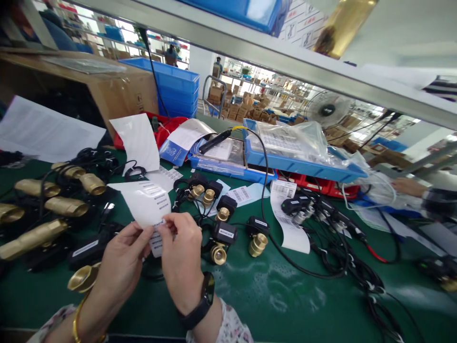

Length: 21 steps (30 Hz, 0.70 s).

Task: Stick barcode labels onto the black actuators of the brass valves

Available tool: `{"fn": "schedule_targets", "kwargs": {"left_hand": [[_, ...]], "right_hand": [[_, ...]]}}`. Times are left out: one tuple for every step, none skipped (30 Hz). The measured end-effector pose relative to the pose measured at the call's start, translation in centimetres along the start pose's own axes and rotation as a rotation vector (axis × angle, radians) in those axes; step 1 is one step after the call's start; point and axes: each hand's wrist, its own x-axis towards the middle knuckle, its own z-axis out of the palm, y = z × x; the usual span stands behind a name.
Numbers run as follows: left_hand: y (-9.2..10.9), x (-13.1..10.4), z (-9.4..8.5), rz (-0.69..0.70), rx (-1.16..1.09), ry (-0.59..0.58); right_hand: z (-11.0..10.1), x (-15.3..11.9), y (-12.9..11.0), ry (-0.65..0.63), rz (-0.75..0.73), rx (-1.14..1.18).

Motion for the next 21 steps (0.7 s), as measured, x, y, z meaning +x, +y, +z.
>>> {"fn": "schedule_targets", "kwargs": {"left_hand": [[-0.1,-0.1,-0.1,-0.004,-0.003,0.012],[-0.2,-0.2,-0.2,-0.006,-0.005,0.024],[-0.2,-0.3,-0.3,-0.009,-0.001,0.035],[-0.2,-0.3,-0.4,-0.009,0.006,0.048],[-0.3,-0.4,-0.4,-0.008,0.014,0.056],[-0.2,-0.5,-0.4,-0.005,0.023,0.052],[-0.2,-0.6,-0.4,0.000,0.031,0.038],[-0.1,-0.7,-0.2,0.001,0.044,0.016],[0.0,-0.7,-0.1,0.005,0.059,-0.007],[0.2,-0.8,0.2,0.007,0.076,-0.026],[0.3,-0.8,0.4,0.010,0.092,-0.034],[0.5,-0.7,0.6,0.016,0.103,-0.030],[0.5,-0.6,0.8,0.027,0.108,-0.017],[0.5,-0.5,0.9,0.043,0.113,0.000],[0.5,-0.3,0.8,0.051,0.128,0.020],[0.4,0.1,0.6,0.048,0.149,0.043],[0.3,0.5,0.3,0.033,0.169,0.061],[0.2,0.9,-0.1,0.002,0.183,0.065],[0.1,1.4,-0.6,-0.036,0.192,0.057],[0.2,1.8,-1.2,-0.063,0.210,0.057],[0.4,2.1,-1.6,-0.051,0.258,0.087]], "right_hand": [[0.1,-0.1,0.0,-0.003,0.007,0.000],[0.2,-0.1,0.0,0.000,0.007,-0.009],[0.3,-0.2,0.0,0.007,-0.001,-0.025],[0.3,-0.3,0.0,0.017,-0.014,-0.046],[0.4,-0.3,0.0,0.028,-0.031,-0.068],[0.4,-0.3,0.1,0.038,-0.052,-0.085],[0.4,-0.3,0.2,0.046,-0.073,-0.096],[0.4,-0.2,0.4,0.055,-0.094,-0.103],[0.4,-0.1,0.6,0.063,-0.116,-0.110],[0.4,-0.1,0.8,0.070,-0.143,-0.122],[0.4,-0.1,1.0,0.073,-0.177,-0.140],[0.5,-0.2,1.0,0.071,-0.220,-0.163],[0.6,-0.4,1.0,0.068,-0.273,-0.188],[0.6,-0.6,0.8,0.063,-0.338,-0.211],[0.6,-0.9,0.6,0.053,-0.406,-0.225],[0.5,-1.2,0.2,0.041,-0.469,-0.222],[0.3,-1.4,-0.2,0.040,-0.515,-0.190],[0.0,-1.5,-0.5,0.045,-0.521,-0.131],[-0.5,-1.4,-0.8,0.062,-0.476,-0.045],[-1.0,-1.2,-0.8,0.085,-0.381,0.069],[-1.6,-0.9,-0.7,0.120,-0.256,0.202]]}}
